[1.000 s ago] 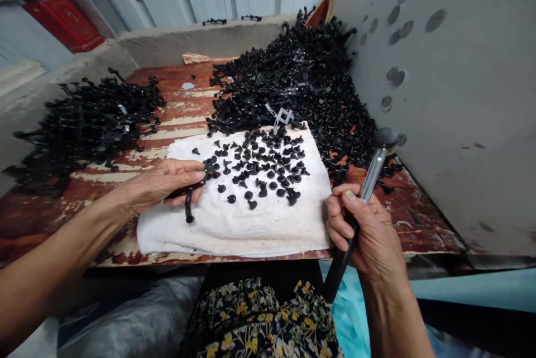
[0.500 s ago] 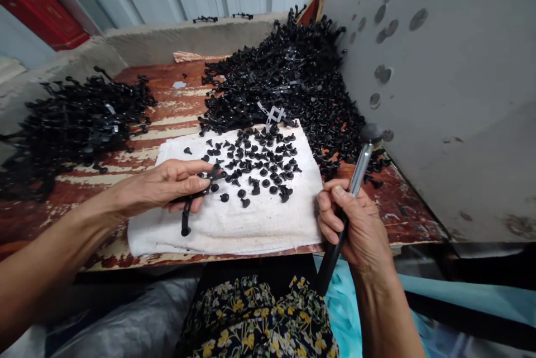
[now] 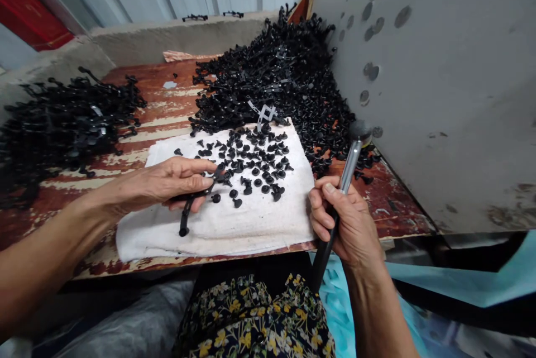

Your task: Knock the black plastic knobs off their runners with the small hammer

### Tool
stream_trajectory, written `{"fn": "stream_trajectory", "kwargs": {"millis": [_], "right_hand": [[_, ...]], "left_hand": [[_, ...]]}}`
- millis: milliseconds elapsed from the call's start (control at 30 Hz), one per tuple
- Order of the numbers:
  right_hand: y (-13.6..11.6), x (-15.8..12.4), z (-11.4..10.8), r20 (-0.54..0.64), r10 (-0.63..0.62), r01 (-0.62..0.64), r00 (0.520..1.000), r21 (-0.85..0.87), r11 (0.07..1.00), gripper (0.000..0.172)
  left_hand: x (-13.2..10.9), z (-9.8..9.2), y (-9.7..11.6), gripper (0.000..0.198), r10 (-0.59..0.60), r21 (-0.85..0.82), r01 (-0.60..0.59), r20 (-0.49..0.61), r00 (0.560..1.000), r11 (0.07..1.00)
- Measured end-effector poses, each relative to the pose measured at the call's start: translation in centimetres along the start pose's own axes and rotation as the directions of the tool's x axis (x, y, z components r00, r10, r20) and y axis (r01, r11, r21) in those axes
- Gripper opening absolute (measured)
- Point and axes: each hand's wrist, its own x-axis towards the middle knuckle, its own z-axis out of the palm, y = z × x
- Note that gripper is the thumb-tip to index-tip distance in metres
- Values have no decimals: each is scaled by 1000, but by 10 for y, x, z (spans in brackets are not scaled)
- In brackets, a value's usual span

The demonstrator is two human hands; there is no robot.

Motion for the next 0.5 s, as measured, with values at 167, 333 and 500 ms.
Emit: {"fn": "stream_trajectory", "kwargs": {"millis": [167, 333, 500], "right_hand": [[0, 0, -1, 6, -13, 13, 1000, -4, 1000, 17], [1, 1, -2, 23, -11, 12, 1000, -14, 1000, 17], [-1, 0, 0, -22, -4, 4, 1000, 17, 1000, 21]], "left_hand": [[0, 1, -2, 64, -20, 10, 20, 24, 1000, 1000], [3, 2, -4, 62, -32, 25, 31, 18, 999, 999], [2, 4, -8, 63, -50, 7, 50, -15, 999, 999]]}}
